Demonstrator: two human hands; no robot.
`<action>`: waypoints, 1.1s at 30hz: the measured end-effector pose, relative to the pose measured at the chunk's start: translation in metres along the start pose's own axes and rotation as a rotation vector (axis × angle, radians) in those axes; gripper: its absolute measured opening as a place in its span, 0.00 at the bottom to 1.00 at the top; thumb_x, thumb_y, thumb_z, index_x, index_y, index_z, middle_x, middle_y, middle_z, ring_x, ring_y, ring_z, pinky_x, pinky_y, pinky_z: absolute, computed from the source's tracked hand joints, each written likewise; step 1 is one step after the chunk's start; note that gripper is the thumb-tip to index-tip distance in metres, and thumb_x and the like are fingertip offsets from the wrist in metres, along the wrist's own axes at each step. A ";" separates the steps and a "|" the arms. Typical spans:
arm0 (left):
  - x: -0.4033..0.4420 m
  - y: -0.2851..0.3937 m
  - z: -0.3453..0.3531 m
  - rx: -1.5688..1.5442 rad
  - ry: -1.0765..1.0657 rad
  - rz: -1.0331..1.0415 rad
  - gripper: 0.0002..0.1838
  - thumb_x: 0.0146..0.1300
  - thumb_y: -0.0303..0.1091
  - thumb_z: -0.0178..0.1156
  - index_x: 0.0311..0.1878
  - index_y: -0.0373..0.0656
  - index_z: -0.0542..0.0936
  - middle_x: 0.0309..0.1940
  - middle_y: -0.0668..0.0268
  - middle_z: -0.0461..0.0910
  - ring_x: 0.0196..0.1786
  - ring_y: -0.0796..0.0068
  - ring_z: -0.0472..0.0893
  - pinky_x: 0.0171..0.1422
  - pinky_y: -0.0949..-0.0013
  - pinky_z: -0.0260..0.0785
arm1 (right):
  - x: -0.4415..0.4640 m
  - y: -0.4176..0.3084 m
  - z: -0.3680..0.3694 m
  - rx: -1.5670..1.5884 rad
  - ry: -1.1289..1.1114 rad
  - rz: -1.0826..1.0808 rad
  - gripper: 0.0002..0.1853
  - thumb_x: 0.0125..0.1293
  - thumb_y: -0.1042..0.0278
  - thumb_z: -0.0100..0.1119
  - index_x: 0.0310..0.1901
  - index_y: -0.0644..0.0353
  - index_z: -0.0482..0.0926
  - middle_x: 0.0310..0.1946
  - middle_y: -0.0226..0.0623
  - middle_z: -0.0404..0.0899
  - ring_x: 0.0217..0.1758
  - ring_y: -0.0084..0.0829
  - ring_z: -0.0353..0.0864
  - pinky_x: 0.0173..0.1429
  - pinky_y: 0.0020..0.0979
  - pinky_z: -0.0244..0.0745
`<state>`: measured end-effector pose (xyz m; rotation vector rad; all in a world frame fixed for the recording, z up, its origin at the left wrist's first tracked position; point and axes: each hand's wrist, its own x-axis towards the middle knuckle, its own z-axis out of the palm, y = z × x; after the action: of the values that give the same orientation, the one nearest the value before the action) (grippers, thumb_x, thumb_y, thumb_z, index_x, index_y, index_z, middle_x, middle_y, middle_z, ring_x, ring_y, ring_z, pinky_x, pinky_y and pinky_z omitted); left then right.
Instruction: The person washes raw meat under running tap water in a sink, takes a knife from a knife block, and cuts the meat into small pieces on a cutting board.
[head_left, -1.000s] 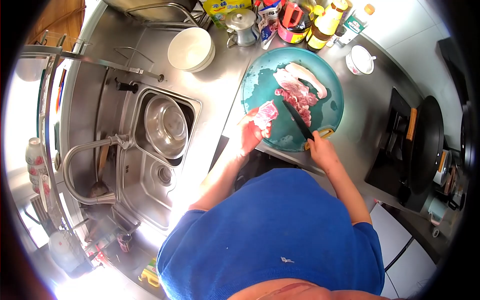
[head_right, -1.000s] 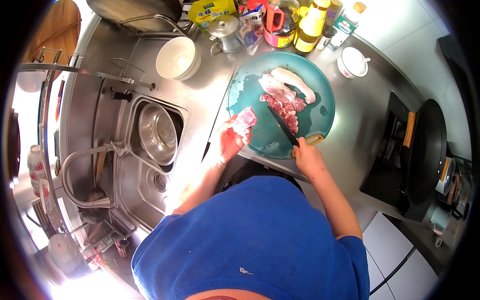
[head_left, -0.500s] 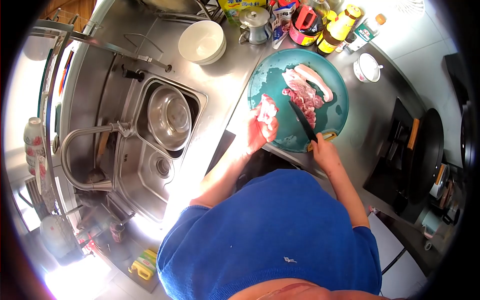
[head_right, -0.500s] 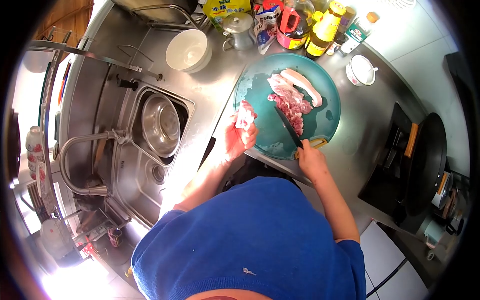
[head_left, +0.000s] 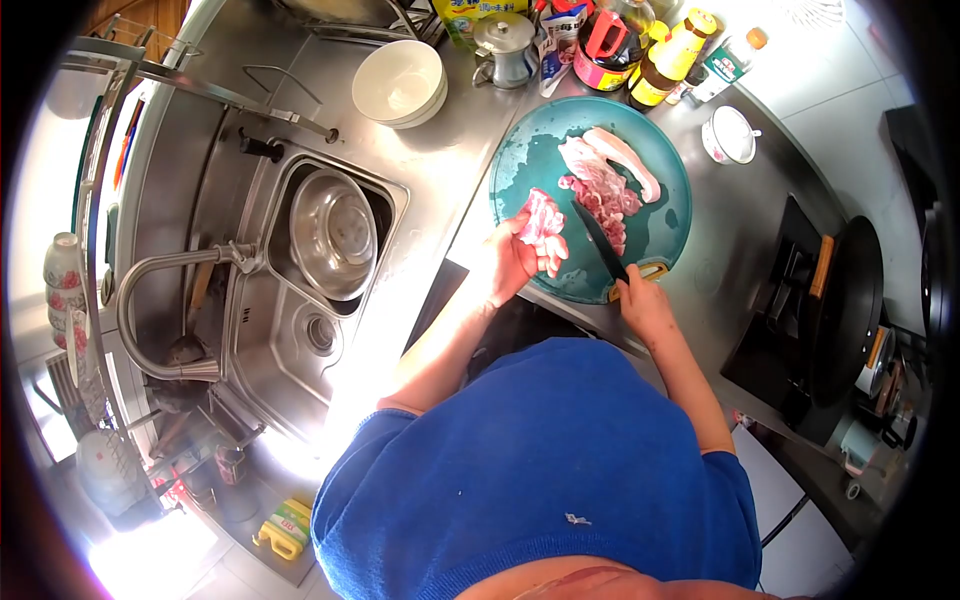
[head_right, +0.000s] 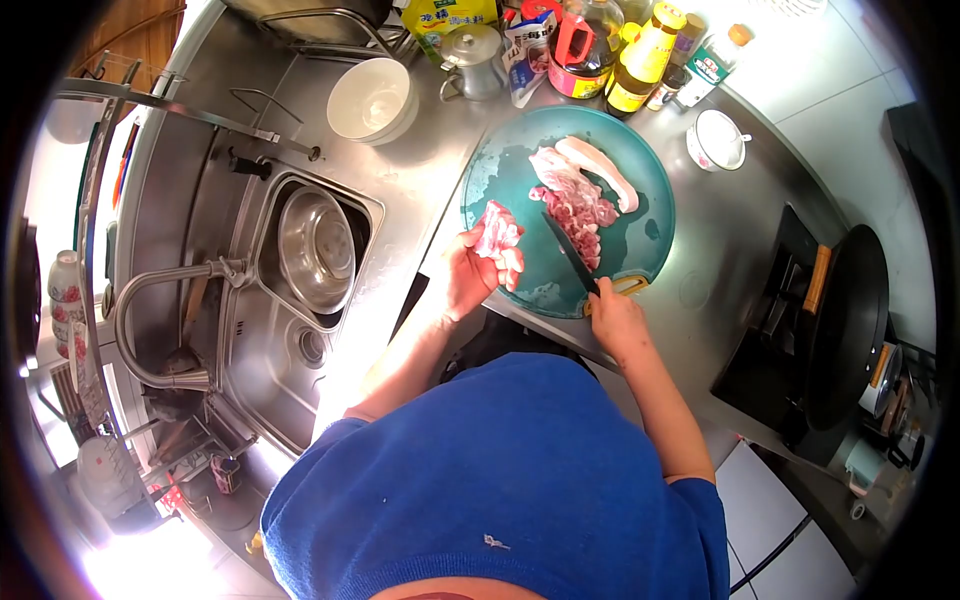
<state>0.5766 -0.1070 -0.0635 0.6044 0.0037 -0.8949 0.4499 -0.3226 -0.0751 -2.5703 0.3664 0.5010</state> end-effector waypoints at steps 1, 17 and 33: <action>0.000 0.000 0.001 -0.024 -0.007 -0.003 0.24 0.69 0.47 0.40 0.50 0.33 0.72 0.34 0.52 0.80 0.33 0.65 0.79 0.38 0.66 0.72 | 0.000 0.000 0.000 -0.001 -0.005 0.006 0.10 0.68 0.63 0.47 0.44 0.59 0.65 0.28 0.54 0.79 0.34 0.58 0.78 0.40 0.53 0.72; -0.004 0.000 0.019 0.292 0.171 0.270 0.10 0.65 0.30 0.58 0.47 0.40 0.71 0.36 0.63 0.78 0.35 0.76 0.76 0.38 0.73 0.70 | 0.000 -0.001 -0.001 0.009 -0.035 0.036 0.11 0.68 0.62 0.46 0.45 0.59 0.65 0.29 0.55 0.79 0.35 0.58 0.78 0.42 0.53 0.71; -0.006 0.007 0.024 0.555 0.271 0.304 0.21 0.54 0.21 0.67 0.50 0.41 0.71 0.40 0.67 0.77 0.38 0.79 0.76 0.42 0.75 0.71 | 0.001 0.002 0.001 0.011 -0.023 0.020 0.11 0.68 0.62 0.47 0.46 0.60 0.65 0.28 0.56 0.79 0.34 0.59 0.78 0.42 0.54 0.72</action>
<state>0.5722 -0.1111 -0.0381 1.2072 -0.0930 -0.5064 0.4498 -0.3234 -0.0771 -2.5503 0.3864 0.5334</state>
